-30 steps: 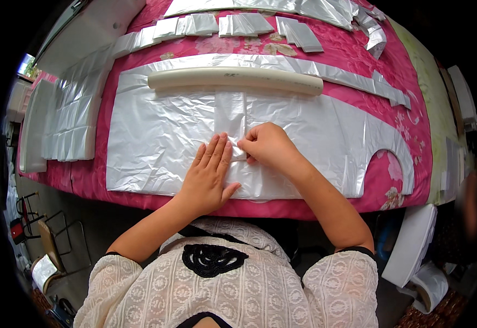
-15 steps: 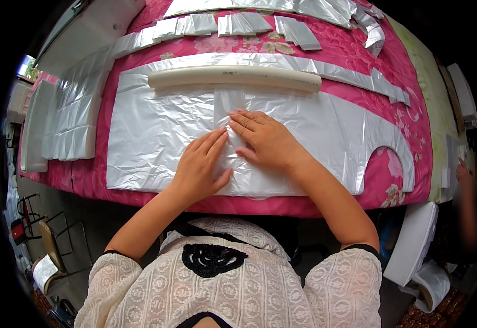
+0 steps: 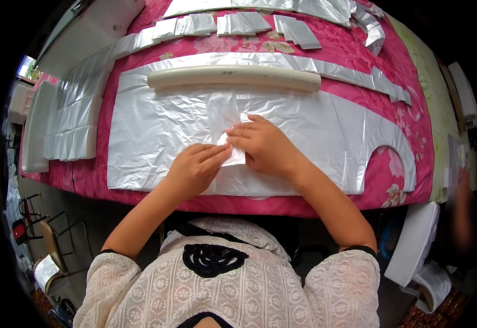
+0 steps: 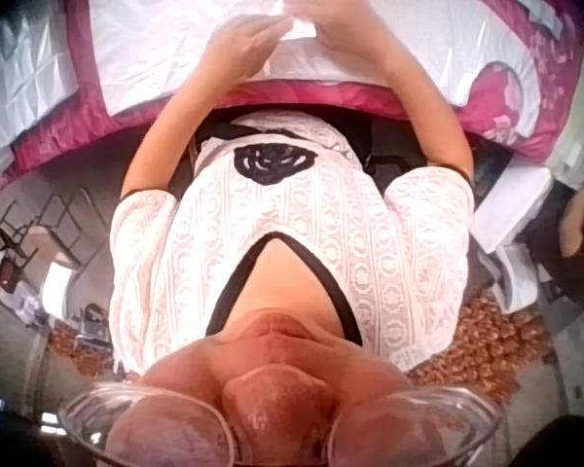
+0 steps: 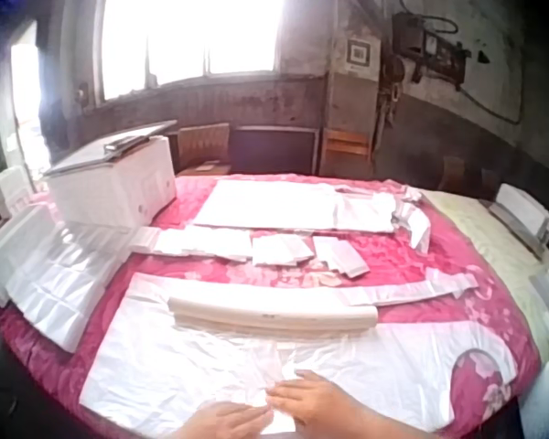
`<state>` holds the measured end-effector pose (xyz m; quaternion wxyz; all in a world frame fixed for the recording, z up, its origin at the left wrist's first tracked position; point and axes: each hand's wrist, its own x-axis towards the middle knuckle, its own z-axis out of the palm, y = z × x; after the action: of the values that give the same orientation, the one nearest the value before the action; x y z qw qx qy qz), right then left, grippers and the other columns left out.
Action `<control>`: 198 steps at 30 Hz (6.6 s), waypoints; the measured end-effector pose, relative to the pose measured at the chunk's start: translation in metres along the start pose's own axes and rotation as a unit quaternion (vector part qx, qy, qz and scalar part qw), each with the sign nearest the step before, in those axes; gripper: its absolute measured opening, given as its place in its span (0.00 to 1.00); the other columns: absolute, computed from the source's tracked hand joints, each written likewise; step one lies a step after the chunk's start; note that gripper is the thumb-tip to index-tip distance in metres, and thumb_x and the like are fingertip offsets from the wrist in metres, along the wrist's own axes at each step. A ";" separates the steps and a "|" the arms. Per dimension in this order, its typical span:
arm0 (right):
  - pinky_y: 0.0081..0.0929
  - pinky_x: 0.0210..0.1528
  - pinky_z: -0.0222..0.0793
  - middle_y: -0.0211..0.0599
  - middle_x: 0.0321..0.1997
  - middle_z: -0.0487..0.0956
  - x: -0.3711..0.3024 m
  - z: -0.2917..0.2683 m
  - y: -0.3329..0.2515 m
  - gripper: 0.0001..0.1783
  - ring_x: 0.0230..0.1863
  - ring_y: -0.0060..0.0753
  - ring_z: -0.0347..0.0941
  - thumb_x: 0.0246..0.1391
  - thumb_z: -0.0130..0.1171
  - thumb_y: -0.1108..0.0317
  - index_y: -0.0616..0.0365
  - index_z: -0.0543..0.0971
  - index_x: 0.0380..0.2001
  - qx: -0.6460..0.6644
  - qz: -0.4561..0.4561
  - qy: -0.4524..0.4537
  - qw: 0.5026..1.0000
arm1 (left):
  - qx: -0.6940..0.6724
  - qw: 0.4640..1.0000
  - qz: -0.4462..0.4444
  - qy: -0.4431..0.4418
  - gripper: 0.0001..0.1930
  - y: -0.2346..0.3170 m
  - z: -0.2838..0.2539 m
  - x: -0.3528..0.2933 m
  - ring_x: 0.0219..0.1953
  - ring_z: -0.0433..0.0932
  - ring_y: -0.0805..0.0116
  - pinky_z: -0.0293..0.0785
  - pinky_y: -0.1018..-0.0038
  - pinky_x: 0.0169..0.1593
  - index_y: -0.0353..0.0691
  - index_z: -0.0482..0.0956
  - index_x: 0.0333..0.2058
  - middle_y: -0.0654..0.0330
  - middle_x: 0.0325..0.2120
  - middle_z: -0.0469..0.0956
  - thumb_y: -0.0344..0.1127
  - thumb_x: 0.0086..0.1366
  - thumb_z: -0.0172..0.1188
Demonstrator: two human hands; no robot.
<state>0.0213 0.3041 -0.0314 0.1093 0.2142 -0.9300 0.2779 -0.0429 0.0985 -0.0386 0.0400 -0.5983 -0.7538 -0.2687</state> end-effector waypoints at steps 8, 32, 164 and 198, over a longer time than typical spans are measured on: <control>0.30 0.46 0.69 0.30 0.38 0.80 -0.023 0.017 -0.026 0.15 0.40 0.32 0.75 0.38 0.60 0.78 0.53 0.80 0.33 0.025 -0.031 0.068 0.997 | -0.037 0.999 -0.026 -0.006 0.25 0.013 -0.013 -0.024 0.40 0.76 0.62 0.71 0.66 0.46 0.38 0.74 0.42 0.58 0.42 0.77 0.28 0.40 0.63; 0.20 0.23 0.68 0.32 0.18 0.74 0.045 -0.007 0.001 0.16 0.19 0.23 0.73 0.52 0.56 0.62 0.64 0.75 0.18 0.287 0.502 -0.161 0.800 | -0.183 0.932 -0.303 0.082 0.29 0.000 -0.020 -0.002 0.39 0.76 0.67 0.73 0.74 0.39 0.33 0.60 0.57 0.52 0.42 0.74 0.28 0.57 0.57; 0.28 0.49 0.68 0.42 0.53 0.71 -0.065 -0.056 -0.083 0.26 0.44 0.33 0.72 0.48 0.60 0.73 0.59 0.70 0.53 0.353 0.219 0.025 0.909 | -0.631 0.670 -0.391 -0.012 0.15 0.057 0.009 0.060 0.38 0.76 0.73 0.72 0.77 0.43 0.32 0.71 0.45 0.58 0.36 0.77 0.34 0.62 0.55; 0.24 0.33 0.68 0.38 0.29 0.78 -0.198 -0.129 -0.010 0.09 0.30 0.28 0.74 0.53 0.56 0.67 0.61 0.76 0.33 -0.120 0.504 0.368 0.773 | -0.593 0.683 -0.416 -0.097 0.17 0.030 0.007 0.041 0.24 0.71 0.81 0.68 0.83 0.29 0.36 0.72 0.42 0.66 0.25 0.74 0.28 0.54 0.64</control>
<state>0.2117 0.4366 0.0154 0.3120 -0.4182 -0.8194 0.2373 -0.0250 0.1419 -0.0178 -0.5123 -0.1448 -0.6078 -0.5892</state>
